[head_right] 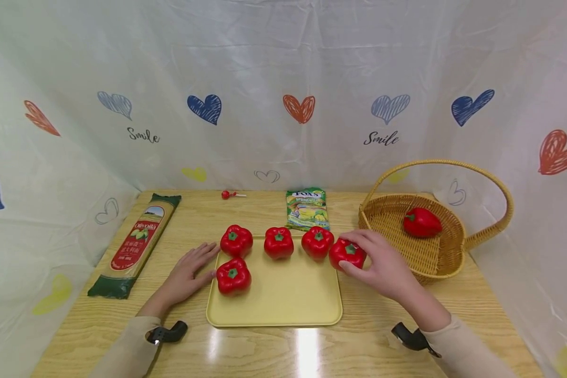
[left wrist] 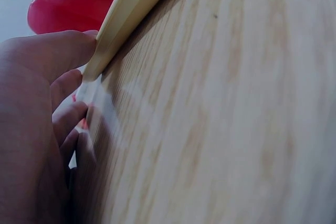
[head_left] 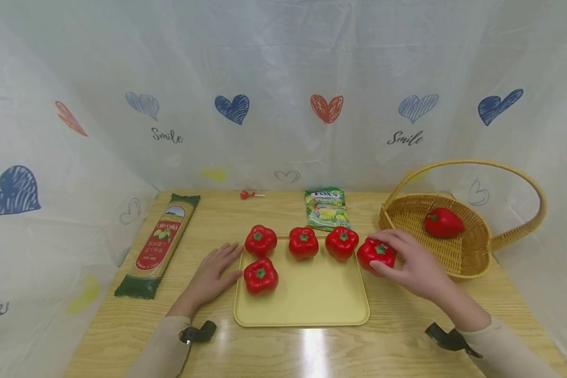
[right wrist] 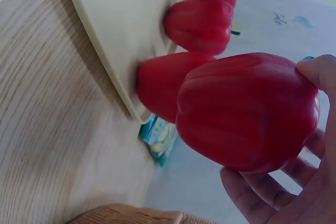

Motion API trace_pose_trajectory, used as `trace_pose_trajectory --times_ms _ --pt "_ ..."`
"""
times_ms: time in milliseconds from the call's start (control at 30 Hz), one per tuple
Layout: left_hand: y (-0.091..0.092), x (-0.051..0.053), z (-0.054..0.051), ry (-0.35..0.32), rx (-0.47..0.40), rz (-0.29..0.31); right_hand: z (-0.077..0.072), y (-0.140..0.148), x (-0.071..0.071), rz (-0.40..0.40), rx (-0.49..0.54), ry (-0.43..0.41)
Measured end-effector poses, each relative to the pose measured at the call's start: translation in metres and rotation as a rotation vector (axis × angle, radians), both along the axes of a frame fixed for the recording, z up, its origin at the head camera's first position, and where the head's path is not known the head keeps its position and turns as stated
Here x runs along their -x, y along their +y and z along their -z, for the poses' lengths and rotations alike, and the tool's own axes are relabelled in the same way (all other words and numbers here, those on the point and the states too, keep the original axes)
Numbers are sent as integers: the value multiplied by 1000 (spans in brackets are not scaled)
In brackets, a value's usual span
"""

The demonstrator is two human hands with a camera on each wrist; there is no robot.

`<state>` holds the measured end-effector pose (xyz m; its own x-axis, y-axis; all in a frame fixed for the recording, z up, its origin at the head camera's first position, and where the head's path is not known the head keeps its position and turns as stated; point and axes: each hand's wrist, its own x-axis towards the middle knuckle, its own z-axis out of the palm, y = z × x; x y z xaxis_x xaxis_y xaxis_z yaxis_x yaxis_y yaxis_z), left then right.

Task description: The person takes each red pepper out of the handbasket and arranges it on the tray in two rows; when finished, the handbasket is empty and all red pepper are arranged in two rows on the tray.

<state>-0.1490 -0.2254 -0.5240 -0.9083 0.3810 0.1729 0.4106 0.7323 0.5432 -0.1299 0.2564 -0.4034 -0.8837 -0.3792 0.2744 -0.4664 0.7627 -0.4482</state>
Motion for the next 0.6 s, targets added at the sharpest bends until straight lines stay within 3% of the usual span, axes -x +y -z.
trace_pose_trajectory --times_ms 600 --pt "1 0 -1 2 12 -3 12 -26 -4 -60 9 -11"
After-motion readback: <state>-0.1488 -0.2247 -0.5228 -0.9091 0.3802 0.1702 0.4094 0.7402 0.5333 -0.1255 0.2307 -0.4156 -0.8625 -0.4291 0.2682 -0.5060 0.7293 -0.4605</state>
